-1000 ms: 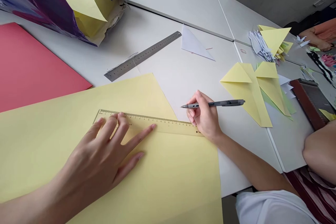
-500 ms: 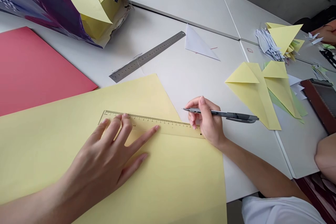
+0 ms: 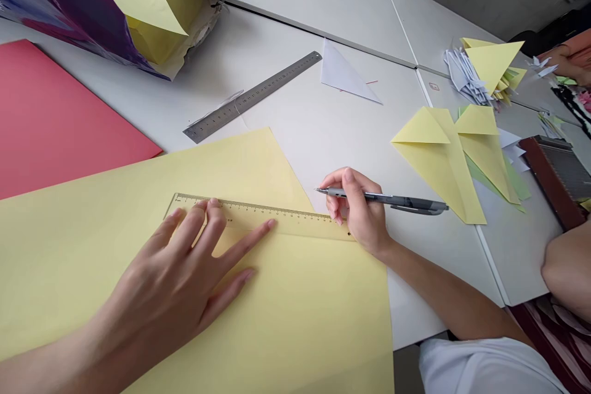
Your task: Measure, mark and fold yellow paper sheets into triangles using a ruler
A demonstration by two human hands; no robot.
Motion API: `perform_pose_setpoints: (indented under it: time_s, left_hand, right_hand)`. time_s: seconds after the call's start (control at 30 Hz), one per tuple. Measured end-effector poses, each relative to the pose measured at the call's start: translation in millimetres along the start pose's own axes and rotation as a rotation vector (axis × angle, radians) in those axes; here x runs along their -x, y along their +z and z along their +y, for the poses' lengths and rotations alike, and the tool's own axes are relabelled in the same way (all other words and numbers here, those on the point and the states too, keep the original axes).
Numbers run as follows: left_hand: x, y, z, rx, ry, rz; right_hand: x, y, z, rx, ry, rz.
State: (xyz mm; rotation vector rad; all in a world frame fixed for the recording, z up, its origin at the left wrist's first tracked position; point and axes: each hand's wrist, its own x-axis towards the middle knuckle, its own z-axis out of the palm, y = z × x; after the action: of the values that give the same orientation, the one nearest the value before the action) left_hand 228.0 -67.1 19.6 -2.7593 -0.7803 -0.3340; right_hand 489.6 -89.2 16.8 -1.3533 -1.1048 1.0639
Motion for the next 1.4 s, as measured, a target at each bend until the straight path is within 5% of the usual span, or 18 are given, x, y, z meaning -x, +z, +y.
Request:
perform_pose_setpoints:
  time_s: [0.43,1.4]
  left_hand:
    - [-0.6,2.1,0.9,0.009,0.004,0.016]
    - [0.1,3.4,0.9,-0.049,0.031,0.015]
  right_hand:
    - [2.9,2.1,3.9,0.263,-0.091,-0.023]
    - [2.2,1.3,4.5,0.266,-0.088,-0.053]
